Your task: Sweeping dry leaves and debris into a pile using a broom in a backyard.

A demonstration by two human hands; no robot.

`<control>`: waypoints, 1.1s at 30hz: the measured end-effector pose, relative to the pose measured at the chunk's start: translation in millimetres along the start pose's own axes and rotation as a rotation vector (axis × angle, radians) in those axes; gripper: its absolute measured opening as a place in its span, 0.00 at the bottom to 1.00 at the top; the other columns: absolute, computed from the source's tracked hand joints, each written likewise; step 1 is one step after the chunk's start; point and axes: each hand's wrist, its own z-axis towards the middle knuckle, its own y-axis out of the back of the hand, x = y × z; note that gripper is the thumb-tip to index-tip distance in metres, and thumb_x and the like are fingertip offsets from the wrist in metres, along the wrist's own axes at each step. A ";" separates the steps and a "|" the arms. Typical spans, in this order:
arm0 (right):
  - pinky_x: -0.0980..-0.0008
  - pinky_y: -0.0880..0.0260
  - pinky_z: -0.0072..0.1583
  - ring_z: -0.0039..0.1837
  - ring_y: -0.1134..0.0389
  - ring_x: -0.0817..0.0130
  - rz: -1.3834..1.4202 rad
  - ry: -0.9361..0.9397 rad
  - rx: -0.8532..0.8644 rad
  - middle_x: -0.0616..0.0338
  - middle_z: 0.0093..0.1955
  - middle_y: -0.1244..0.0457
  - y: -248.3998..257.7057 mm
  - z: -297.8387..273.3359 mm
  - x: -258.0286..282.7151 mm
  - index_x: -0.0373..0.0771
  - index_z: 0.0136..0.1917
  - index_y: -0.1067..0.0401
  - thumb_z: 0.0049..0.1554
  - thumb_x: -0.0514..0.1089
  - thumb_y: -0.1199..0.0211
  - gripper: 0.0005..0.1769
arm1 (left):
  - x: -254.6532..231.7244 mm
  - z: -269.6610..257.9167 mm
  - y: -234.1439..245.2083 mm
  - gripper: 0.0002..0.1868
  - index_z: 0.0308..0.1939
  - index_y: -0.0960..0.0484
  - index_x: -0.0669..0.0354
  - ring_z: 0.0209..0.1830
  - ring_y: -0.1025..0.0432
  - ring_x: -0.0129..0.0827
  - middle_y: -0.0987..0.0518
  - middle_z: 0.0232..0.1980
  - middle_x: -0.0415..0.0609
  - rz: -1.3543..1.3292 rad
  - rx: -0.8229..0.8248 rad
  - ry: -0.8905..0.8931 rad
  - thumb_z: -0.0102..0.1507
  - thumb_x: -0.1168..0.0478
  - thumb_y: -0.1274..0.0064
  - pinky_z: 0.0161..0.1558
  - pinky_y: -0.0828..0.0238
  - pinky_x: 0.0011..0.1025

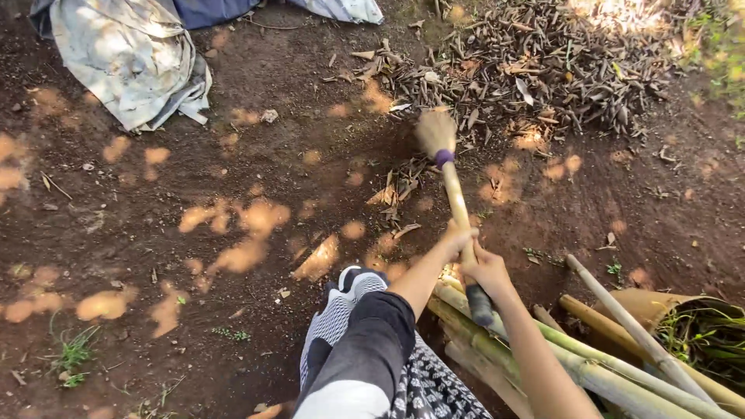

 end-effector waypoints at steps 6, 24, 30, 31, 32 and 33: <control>0.57 0.24 0.40 0.41 0.27 0.56 0.171 -0.017 0.045 0.41 0.48 0.31 41.4 -67.5 60.5 0.54 0.81 0.44 0.42 0.35 0.26 0.57 | -12.6 -9.2 -32.2 0.46 0.67 0.37 0.58 0.40 0.24 0.42 0.24 0.50 0.58 -0.213 0.098 -0.103 0.44 0.65 0.39 0.43 0.28 0.39; 0.68 0.32 0.50 0.40 0.30 0.66 0.453 1.268 0.153 0.56 0.34 0.31 2.8 -58.9 183.4 0.39 0.34 0.27 0.46 0.46 0.23 0.14 | -78.1 -71.3 117.7 0.26 0.67 0.33 0.44 0.42 0.25 0.41 0.25 0.51 0.55 -0.629 0.165 -0.052 0.67 0.45 0.59 0.40 0.23 0.37; 0.70 0.35 0.43 0.36 0.34 0.71 0.554 1.248 0.007 0.56 0.30 0.33 2.2 -35.6 233.9 0.38 0.32 0.32 0.51 0.40 0.32 0.11 | -116.4 -47.3 164.7 0.23 0.52 0.16 0.34 0.38 0.24 0.47 0.25 0.42 0.51 0.448 -0.100 -0.547 0.54 0.40 0.41 0.38 0.22 0.37; 0.70 0.35 0.43 0.35 0.34 0.70 0.600 1.245 -0.029 0.55 0.29 0.34 1.9 -28.0 241.6 0.38 0.32 0.33 0.51 0.39 0.32 0.11 | -126.2 -33.4 174.5 0.34 0.53 0.16 0.26 0.52 0.27 0.44 0.33 0.51 0.40 0.897 -0.207 -0.790 0.42 0.37 0.29 0.53 0.24 0.37; 0.70 0.35 0.43 0.35 0.34 0.70 0.604 1.253 -0.067 0.55 0.29 0.34 2.5 -18.7 251.9 0.38 0.32 0.33 0.51 0.39 0.32 0.11 | -154.1 -33.9 170.2 0.34 0.53 0.16 0.26 0.52 0.27 0.44 0.33 0.51 0.40 0.910 -0.183 -0.816 0.42 0.37 0.29 0.53 0.24 0.37; 0.70 0.36 0.42 0.35 0.35 0.72 0.610 1.232 -0.103 0.56 0.29 0.34 1.5 -9.3 262.4 0.38 0.32 0.32 0.50 0.40 0.32 0.11 | -181.2 -34.4 167.2 0.33 0.55 0.17 0.30 0.57 0.30 0.47 0.33 0.57 0.45 0.828 -0.010 -0.842 0.45 0.41 0.30 0.60 0.28 0.39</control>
